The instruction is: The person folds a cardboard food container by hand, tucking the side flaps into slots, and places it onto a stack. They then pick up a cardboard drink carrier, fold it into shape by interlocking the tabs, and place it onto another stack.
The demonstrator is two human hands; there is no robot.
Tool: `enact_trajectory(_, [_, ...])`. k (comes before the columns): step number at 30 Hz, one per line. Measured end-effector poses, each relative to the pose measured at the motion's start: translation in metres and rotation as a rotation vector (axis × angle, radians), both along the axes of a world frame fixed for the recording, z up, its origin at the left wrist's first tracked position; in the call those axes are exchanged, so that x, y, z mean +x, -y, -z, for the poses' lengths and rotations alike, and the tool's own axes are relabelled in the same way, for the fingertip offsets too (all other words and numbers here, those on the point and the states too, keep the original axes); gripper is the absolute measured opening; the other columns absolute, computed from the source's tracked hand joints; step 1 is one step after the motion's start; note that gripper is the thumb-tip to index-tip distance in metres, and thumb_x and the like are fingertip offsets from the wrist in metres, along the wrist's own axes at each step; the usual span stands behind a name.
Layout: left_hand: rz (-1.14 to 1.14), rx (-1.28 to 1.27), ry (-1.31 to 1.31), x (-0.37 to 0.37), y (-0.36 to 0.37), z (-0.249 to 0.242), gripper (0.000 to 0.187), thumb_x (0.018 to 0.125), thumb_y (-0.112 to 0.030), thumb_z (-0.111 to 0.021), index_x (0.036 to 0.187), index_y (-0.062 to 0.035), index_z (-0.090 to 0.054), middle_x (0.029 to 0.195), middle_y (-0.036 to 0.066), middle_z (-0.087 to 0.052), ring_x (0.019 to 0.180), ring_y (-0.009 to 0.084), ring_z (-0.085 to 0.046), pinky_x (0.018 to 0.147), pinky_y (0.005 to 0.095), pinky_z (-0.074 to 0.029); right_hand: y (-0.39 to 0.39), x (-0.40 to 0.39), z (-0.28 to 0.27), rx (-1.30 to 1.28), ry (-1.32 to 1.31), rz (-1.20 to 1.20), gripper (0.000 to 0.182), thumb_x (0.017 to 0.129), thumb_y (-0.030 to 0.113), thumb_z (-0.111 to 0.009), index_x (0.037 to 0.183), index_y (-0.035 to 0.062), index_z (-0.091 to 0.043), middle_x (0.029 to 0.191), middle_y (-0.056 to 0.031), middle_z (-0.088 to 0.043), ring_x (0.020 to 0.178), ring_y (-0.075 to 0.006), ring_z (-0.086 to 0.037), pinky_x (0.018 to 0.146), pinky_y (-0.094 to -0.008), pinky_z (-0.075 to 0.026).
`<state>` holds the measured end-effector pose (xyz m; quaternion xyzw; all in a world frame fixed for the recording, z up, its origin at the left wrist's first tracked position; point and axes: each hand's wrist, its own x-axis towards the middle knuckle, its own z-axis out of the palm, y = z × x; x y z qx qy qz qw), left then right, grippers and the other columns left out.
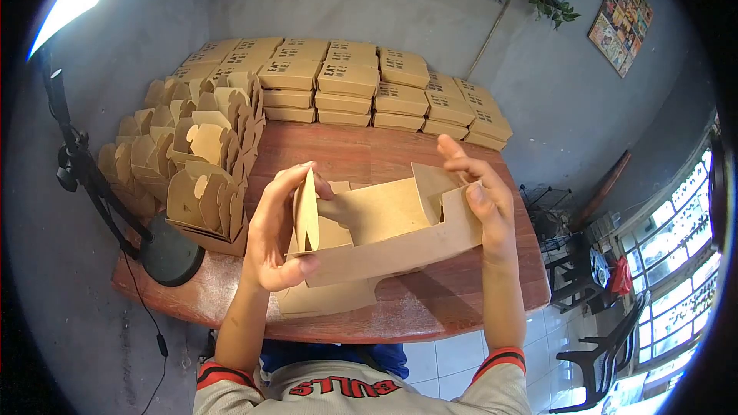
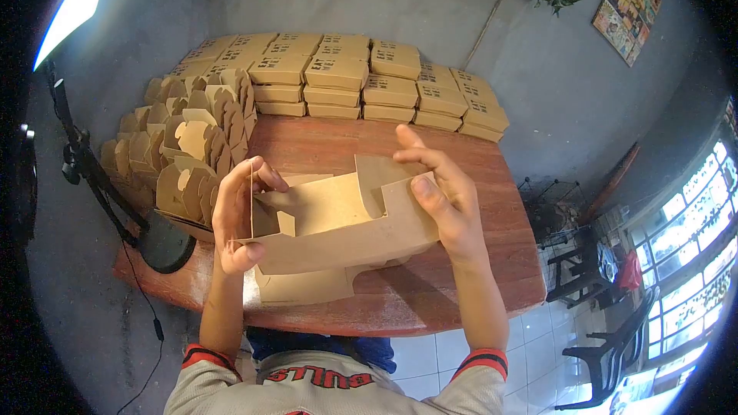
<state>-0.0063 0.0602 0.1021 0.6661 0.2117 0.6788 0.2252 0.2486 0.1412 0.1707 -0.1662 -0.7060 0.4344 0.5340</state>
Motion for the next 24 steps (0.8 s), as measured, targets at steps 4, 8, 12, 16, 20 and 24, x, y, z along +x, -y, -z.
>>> enact_trajectory(4, [-0.062,-0.011,-0.018,-0.001,0.002,0.0,0.092,0.065,-0.028,-0.071,0.141,0.0061,-0.033,0.116,0.017,-0.048,0.107,0.0257,-0.05,0.095,0.0368,-0.038,-0.001,0.01,-0.002,-0.074,0.138,-0.137,0.039,0.095,0.029,-0.054,0.114,-0.0044,-0.06,0.131,-0.0214,-0.056,0.126,-0.0282,-0.05,0.105,-0.0374,-0.037])
enact_trajectory(8, [-0.073,-0.023,-0.076,-0.001,0.004,-0.004,0.096,0.062,-0.026,-0.071,0.143,0.0064,-0.031,0.115,0.016,-0.048,0.107,0.0247,-0.05,0.094,0.0349,-0.038,0.0,0.011,0.0,-0.124,0.171,-0.09,0.042,0.094,0.029,-0.055,0.12,-0.004,-0.057,0.131,-0.0213,-0.056,0.123,-0.0268,-0.052,0.104,-0.037,-0.039])
enact_trajectory(12, [-0.008,-0.099,-0.12,-0.002,0.01,-0.008,0.098,0.061,-0.024,-0.071,0.144,0.0067,-0.03,0.116,0.016,-0.047,0.109,0.0243,-0.049,0.095,0.0335,-0.038,-0.007,0.019,-0.009,-0.083,0.211,-0.217,0.04,0.093,0.024,-0.057,0.123,-0.003,-0.055,0.128,-0.0192,-0.058,0.118,-0.0262,-0.055,0.103,-0.0369,-0.04])
enact_trajectory(16, [-0.044,-0.101,-0.099,-0.001,0.01,-0.011,0.099,0.062,-0.026,-0.074,0.144,0.0073,-0.029,0.117,0.016,-0.046,0.111,0.0245,-0.048,0.096,0.0333,-0.038,0.002,0.021,-0.027,-0.04,0.307,-0.17,0.042,0.09,0.021,-0.062,0.126,-0.0012,-0.054,0.123,-0.017,-0.06,0.116,-0.0247,-0.056,0.101,-0.0367,-0.041])
enact_trajectory(20, [-0.016,-0.119,-0.098,-0.002,0.008,-0.009,0.103,0.064,-0.028,-0.078,0.145,0.0087,-0.026,0.12,0.015,-0.044,0.114,0.0244,-0.046,0.099,0.0323,-0.035,0.001,0.02,-0.031,0.12,0.475,-0.071,0.048,0.089,0.023,-0.065,0.129,0.0,-0.052,0.121,-0.0148,-0.061,0.116,-0.0228,-0.056,0.1,-0.0361,-0.042])
enact_trajectory(24, [-0.045,-0.124,-0.118,0.0,0.008,-0.008,0.106,0.065,-0.031,-0.08,0.146,0.0095,-0.024,0.123,0.015,-0.041,0.117,0.024,-0.045,0.101,0.0317,-0.033,-0.004,0.019,-0.025,0.129,0.447,-0.075,0.05,0.088,0.024,-0.067,0.13,0.0007,-0.052,0.118,-0.0134,-0.062,0.113,-0.0215,-0.057,0.098,-0.0355,-0.042])
